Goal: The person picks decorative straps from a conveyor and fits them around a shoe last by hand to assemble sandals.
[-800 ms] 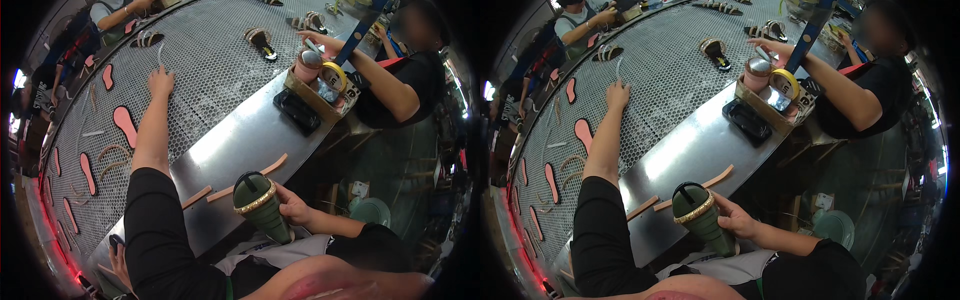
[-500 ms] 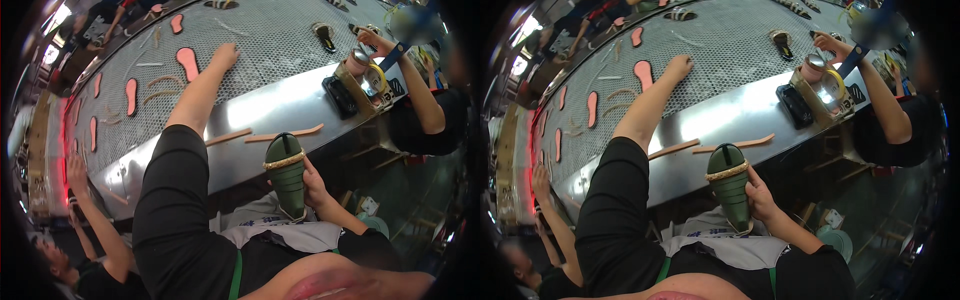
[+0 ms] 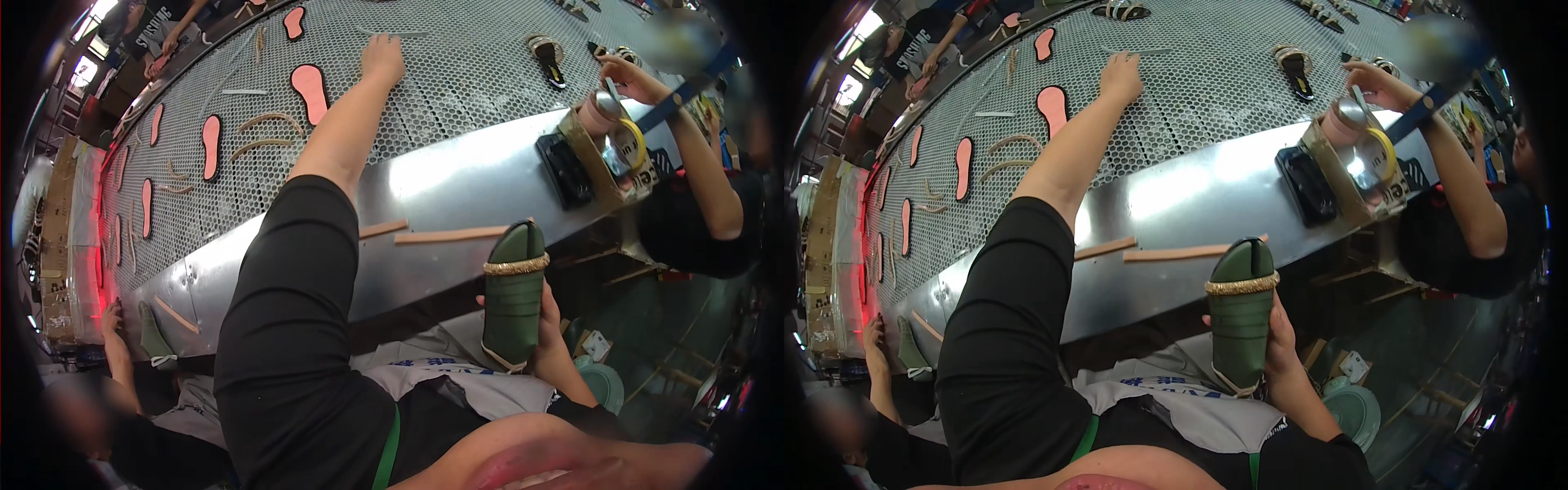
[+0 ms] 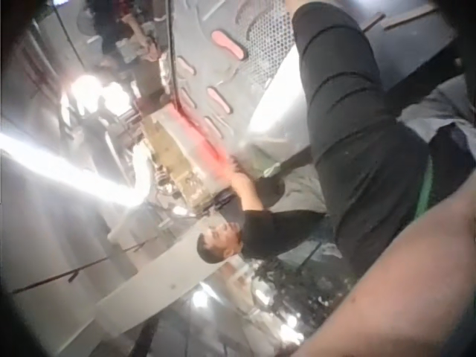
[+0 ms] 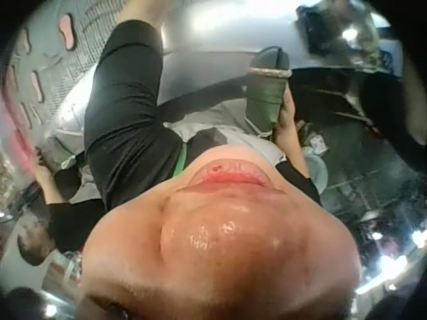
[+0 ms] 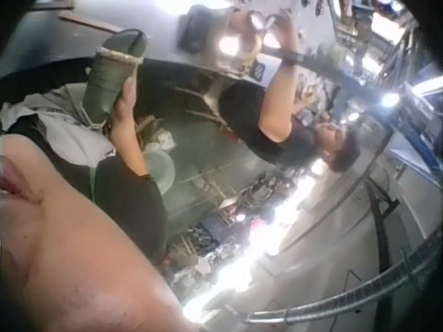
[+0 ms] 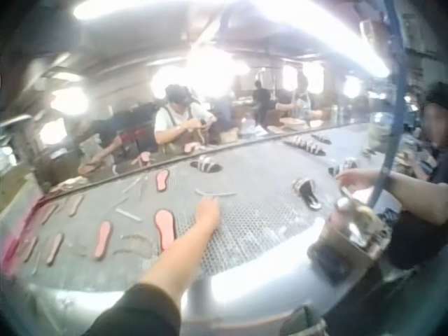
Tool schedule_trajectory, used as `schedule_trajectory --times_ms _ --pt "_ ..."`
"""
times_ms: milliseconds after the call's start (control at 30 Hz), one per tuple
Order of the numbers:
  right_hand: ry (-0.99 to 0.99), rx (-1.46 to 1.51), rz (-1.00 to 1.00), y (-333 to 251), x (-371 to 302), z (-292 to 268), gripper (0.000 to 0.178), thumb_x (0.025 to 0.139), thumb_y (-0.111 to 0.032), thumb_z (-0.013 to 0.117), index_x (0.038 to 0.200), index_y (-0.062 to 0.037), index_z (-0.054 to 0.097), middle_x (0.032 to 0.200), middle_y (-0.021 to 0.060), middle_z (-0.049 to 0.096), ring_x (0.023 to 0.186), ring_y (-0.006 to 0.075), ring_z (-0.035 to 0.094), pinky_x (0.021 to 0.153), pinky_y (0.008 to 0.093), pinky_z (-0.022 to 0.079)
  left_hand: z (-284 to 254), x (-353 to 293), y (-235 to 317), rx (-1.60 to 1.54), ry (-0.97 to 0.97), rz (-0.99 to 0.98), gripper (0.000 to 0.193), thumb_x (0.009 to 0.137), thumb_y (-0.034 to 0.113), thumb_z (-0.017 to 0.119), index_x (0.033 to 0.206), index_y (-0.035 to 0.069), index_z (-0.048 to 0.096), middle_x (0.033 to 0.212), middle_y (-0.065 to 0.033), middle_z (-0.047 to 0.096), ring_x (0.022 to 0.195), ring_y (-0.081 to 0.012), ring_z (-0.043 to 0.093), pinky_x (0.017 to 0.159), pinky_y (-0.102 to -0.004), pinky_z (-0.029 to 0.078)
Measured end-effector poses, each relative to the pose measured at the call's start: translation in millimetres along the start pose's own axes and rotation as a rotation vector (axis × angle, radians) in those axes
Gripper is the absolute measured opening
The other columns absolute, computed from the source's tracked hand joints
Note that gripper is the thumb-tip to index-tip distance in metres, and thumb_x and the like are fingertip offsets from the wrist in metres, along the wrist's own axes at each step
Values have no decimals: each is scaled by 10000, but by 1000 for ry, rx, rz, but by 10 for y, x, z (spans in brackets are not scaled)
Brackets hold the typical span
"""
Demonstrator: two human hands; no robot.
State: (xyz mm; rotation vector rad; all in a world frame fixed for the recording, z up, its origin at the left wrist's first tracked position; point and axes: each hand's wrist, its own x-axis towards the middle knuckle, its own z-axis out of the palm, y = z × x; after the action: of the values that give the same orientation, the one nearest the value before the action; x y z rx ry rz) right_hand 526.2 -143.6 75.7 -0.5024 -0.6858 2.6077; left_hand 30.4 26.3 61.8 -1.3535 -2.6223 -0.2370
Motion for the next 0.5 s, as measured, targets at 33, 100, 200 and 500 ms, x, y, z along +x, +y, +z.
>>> schedule_trajectory --times_ms 33,100,200,500 --pt "-1 3 9 -34 20 -6 776 888 -492 579 1443 -65 245 1367 219 422 1209 362 501 994 585 425 86 133 -26 4 -6 -7 595 871 153 620 1419 147 388 1495 -77 322 1388 -286 277 1106 -450 330" --pt "50 -2 53 -84 86 10 819 865 -501 610 1444 -58 238 1366 218 423 1214 364 497 985 587 432 284 411 -172 46 155 24 618 888 115 578 1453 159 330 1521 -71 279 1404 -291 243 1112 -484 308" --pt "45 -15 82 -137 227 76 849 850 -485 640 1443 -45 222 1361 218 428 1190 370 519 944 572 472 240 524 -394 1 -8 -42 516 910 93 502 1416 112 400 1436 -88 430 1332 -334 376 1027 -504 396" --pt "119 -61 98 28 18 -12 672 958 -522 380 1433 -52 311 1336 212 485 1074 398 588 797 467 568 -167 -227 23 -110 11 172 232 847 162 559 953 26 715 1018 -188 676 938 -338 651 777 -443 524"
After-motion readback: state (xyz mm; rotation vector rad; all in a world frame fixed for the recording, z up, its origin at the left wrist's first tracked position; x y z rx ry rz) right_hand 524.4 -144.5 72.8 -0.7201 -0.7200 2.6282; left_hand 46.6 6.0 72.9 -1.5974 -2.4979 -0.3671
